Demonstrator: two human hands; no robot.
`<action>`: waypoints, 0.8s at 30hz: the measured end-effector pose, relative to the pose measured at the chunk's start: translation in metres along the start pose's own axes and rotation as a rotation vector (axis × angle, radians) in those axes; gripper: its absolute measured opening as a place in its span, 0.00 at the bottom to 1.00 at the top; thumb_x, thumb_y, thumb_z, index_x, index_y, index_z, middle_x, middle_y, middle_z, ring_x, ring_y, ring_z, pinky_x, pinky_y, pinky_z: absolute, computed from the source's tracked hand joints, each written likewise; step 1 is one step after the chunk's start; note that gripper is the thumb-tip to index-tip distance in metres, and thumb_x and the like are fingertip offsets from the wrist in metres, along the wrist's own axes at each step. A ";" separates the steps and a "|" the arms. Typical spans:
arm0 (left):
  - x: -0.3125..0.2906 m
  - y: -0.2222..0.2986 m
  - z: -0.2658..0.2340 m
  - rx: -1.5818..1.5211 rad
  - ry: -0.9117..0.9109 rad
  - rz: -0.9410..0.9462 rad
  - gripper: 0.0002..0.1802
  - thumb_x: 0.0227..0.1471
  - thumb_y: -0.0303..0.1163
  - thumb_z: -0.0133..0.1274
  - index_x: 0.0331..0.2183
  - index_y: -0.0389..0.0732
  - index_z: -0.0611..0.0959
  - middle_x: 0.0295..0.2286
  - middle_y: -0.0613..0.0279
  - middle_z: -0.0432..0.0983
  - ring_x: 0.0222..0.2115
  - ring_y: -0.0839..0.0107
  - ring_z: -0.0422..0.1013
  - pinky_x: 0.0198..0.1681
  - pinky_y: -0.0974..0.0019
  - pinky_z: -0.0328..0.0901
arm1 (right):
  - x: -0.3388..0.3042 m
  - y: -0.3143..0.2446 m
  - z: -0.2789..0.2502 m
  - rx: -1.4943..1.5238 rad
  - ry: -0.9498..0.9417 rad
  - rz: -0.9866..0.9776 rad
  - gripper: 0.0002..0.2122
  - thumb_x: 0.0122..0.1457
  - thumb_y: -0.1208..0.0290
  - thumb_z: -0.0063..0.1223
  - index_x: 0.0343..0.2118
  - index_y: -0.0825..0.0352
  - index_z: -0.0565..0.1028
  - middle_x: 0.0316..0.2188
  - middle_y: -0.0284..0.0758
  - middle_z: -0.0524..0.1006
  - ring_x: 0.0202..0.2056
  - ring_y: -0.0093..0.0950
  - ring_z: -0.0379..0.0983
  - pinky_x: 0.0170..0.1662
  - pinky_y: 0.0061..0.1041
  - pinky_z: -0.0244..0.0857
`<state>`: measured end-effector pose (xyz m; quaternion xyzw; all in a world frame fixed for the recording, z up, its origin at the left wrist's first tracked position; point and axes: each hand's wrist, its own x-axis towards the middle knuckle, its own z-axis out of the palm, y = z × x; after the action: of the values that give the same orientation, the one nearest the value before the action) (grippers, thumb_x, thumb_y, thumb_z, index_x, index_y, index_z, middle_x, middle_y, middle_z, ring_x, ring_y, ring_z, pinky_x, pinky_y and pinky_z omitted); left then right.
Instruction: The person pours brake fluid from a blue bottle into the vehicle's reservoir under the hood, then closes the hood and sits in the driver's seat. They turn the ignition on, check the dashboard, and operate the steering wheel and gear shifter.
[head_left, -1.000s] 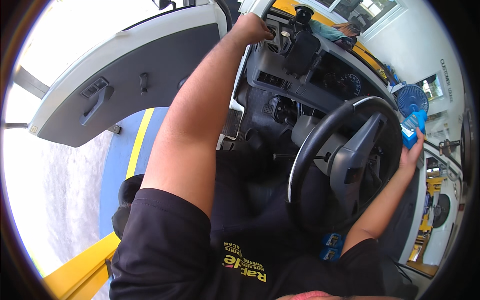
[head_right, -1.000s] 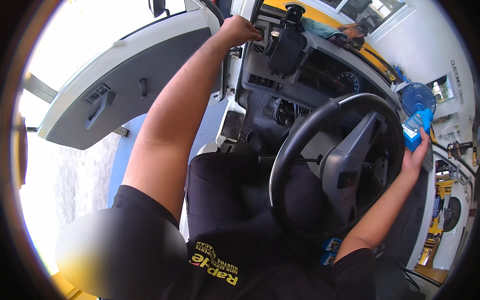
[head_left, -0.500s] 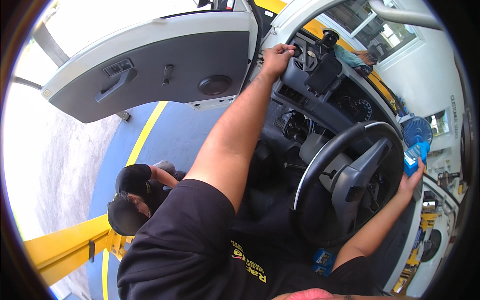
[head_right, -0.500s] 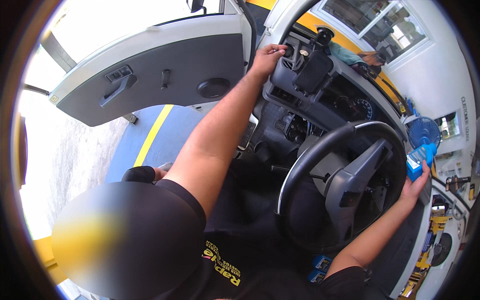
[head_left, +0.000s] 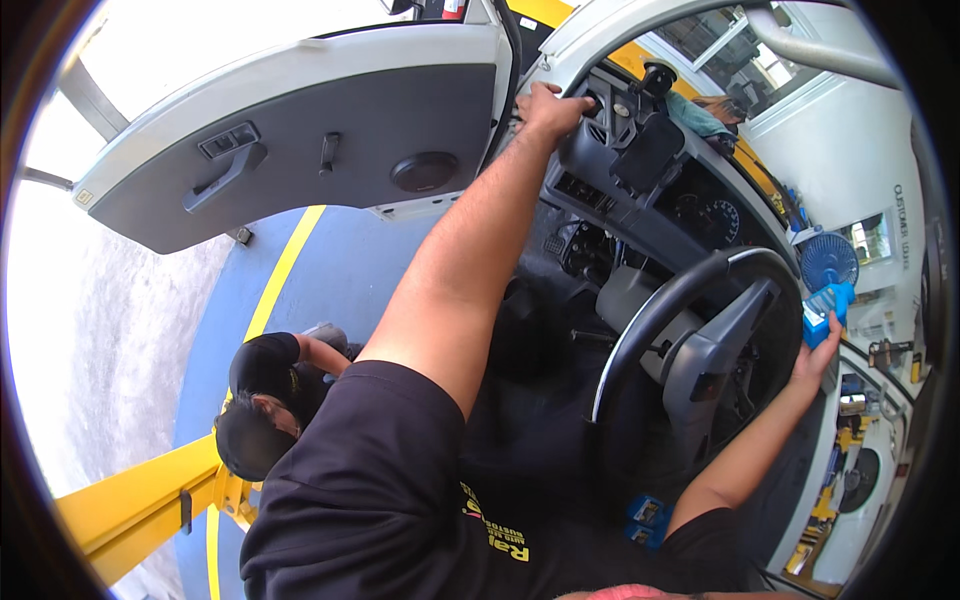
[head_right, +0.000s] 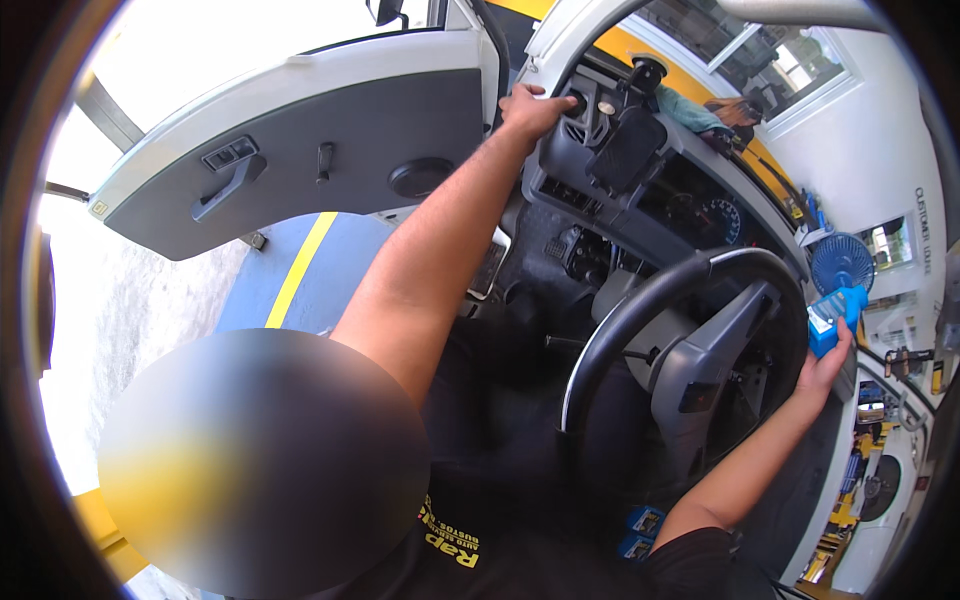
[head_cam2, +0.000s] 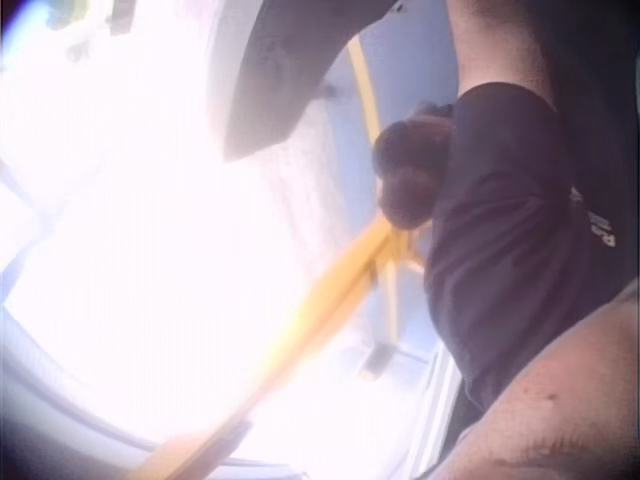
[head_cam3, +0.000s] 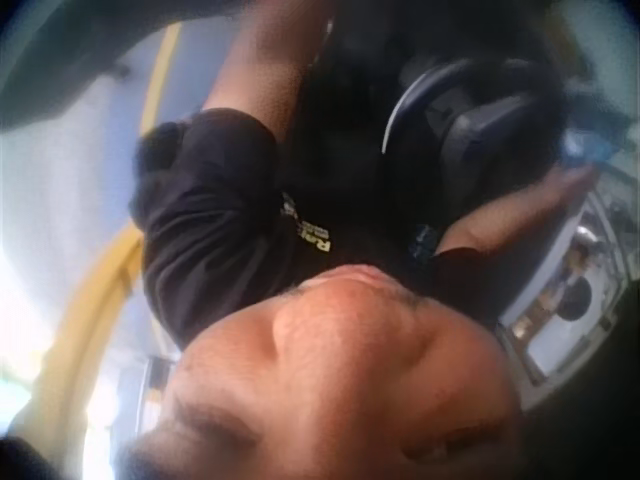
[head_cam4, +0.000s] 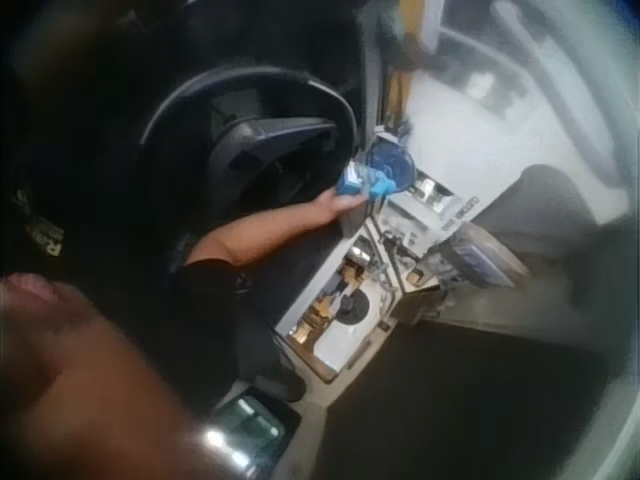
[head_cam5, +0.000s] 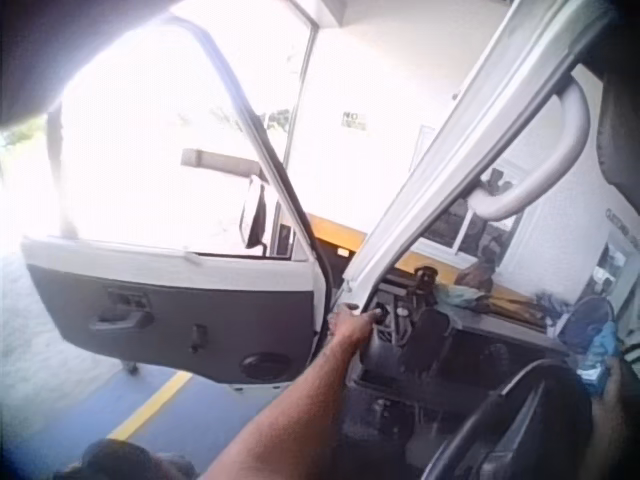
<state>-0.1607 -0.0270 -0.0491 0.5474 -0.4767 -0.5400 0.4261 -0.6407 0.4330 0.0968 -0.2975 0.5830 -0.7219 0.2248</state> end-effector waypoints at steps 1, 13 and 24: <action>-0.004 -0.005 -0.008 0.000 0.045 0.050 0.41 0.51 0.48 0.75 0.58 0.37 0.77 0.64 0.39 0.61 0.63 0.48 0.66 0.67 0.50 0.65 | 0.004 0.001 -0.005 0.030 -0.020 0.035 0.21 0.70 0.56 0.57 0.58 0.67 0.77 0.53 0.40 0.83 0.53 0.36 0.82 0.61 0.40 0.73; -0.357 -0.265 -0.216 0.819 0.012 -0.146 0.42 0.63 0.58 0.55 0.56 0.24 0.79 0.47 0.34 0.82 0.47 0.37 0.80 0.54 0.48 0.76 | 0.070 -0.007 -0.020 -0.088 0.125 -0.072 0.24 0.68 0.61 0.58 0.60 0.75 0.78 0.59 0.49 0.81 0.58 0.46 0.80 0.65 0.46 0.73; -0.460 -0.225 -0.179 1.426 -0.046 0.225 0.56 0.55 0.61 0.54 0.70 0.26 0.68 0.68 0.18 0.58 0.67 0.21 0.59 0.65 0.17 0.56 | -0.037 -0.037 -0.058 0.057 0.003 -0.214 0.26 0.69 0.67 0.59 0.63 0.84 0.70 0.62 0.62 0.74 0.66 0.63 0.70 0.67 0.59 0.70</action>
<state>0.0488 0.4567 -0.1748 0.6284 -0.7754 -0.0617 0.0080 -0.6535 0.5072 0.1184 -0.3503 0.5273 -0.7586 0.1540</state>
